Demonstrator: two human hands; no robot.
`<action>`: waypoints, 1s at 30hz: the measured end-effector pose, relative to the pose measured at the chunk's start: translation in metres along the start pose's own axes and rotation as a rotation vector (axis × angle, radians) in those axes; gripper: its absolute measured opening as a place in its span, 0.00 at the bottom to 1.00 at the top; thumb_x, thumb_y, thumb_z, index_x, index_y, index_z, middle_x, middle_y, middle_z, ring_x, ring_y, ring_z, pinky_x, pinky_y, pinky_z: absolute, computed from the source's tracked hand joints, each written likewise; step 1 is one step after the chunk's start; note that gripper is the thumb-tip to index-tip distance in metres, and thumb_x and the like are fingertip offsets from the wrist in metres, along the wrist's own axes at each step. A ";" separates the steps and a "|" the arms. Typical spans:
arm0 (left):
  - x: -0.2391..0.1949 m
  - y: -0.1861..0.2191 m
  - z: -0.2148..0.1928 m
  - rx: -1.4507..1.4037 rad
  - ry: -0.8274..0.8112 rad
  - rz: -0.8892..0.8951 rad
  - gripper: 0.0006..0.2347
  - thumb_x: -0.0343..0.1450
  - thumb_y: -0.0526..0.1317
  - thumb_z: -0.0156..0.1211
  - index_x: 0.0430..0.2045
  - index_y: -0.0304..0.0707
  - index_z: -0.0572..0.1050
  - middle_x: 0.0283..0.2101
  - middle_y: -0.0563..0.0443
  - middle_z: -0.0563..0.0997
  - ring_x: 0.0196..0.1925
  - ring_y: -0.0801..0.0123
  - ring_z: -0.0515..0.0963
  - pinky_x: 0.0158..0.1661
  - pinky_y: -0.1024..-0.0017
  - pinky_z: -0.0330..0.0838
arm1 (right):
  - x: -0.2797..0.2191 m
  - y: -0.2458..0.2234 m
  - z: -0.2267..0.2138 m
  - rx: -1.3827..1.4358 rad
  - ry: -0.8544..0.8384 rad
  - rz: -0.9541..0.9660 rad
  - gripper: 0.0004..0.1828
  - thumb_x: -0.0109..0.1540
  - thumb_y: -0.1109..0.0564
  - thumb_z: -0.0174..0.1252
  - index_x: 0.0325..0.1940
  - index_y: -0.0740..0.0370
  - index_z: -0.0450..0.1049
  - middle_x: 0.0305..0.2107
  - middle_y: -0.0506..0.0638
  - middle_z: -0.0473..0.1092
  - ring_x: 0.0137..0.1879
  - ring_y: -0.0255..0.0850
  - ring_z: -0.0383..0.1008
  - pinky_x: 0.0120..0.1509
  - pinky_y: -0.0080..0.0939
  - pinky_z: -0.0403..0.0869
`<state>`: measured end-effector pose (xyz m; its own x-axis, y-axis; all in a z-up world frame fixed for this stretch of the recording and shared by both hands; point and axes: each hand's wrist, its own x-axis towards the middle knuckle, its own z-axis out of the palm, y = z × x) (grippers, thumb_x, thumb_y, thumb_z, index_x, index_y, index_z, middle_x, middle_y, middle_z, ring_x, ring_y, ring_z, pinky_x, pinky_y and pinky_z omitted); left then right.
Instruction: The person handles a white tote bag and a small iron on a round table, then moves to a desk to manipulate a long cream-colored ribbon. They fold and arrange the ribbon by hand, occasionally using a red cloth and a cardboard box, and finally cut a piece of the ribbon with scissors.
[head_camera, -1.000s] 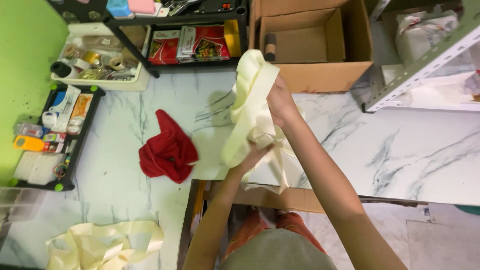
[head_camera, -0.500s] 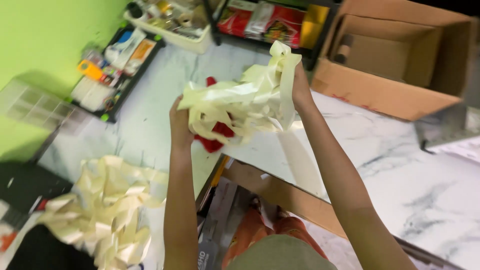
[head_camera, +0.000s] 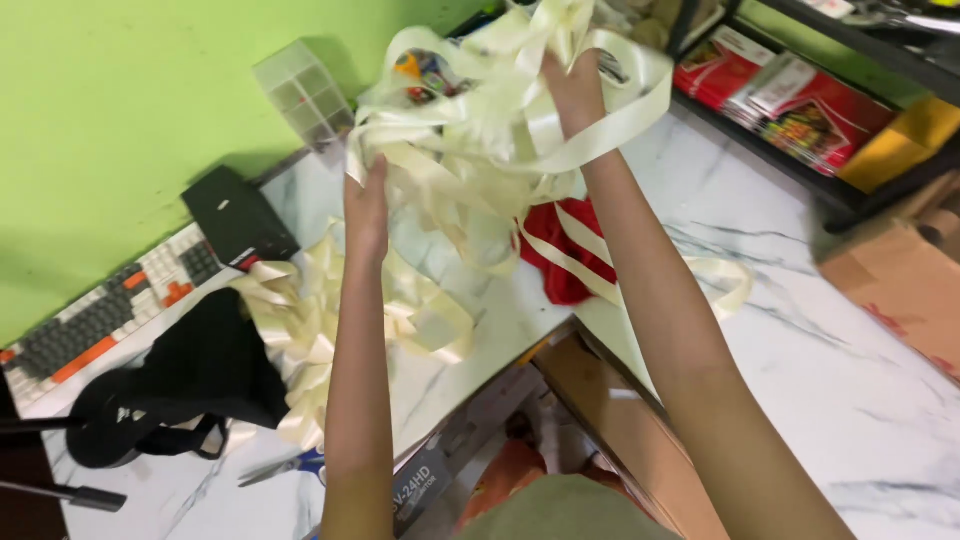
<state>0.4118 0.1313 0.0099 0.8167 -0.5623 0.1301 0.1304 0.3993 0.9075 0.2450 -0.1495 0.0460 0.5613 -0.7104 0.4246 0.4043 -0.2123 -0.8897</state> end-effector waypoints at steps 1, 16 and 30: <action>0.003 -0.007 -0.016 0.001 0.007 0.013 0.17 0.76 0.41 0.56 0.59 0.37 0.69 0.57 0.47 0.76 0.58 0.61 0.75 0.56 0.63 0.72 | 0.002 0.022 0.000 0.007 -0.011 -0.006 0.23 0.68 0.52 0.59 0.59 0.73 0.66 0.50 0.61 0.74 0.54 0.49 0.78 0.58 0.47 0.77; -0.037 0.072 0.019 1.135 -0.282 0.414 0.21 0.62 0.28 0.67 0.49 0.42 0.76 0.45 0.48 0.82 0.48 0.56 0.83 0.43 0.61 0.76 | -0.091 -0.055 0.119 -0.628 -0.576 -0.167 0.30 0.57 0.58 0.62 0.63 0.64 0.68 0.34 0.59 0.76 0.39 0.52 0.77 0.44 0.49 0.74; -0.016 0.065 -0.118 0.999 0.046 0.292 0.11 0.71 0.26 0.51 0.46 0.33 0.75 0.31 0.37 0.81 0.31 0.62 0.82 0.37 0.70 0.74 | -0.018 0.003 -0.132 -0.247 0.363 0.199 0.13 0.74 0.60 0.43 0.54 0.63 0.73 0.43 0.53 0.75 0.41 0.37 0.76 0.45 0.37 0.79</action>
<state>0.4741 0.2517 0.0193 0.7647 -0.5039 0.4016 -0.5837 -0.2779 0.7629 0.1408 -0.2256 0.0134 0.3048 -0.9322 0.1951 0.1065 -0.1702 -0.9796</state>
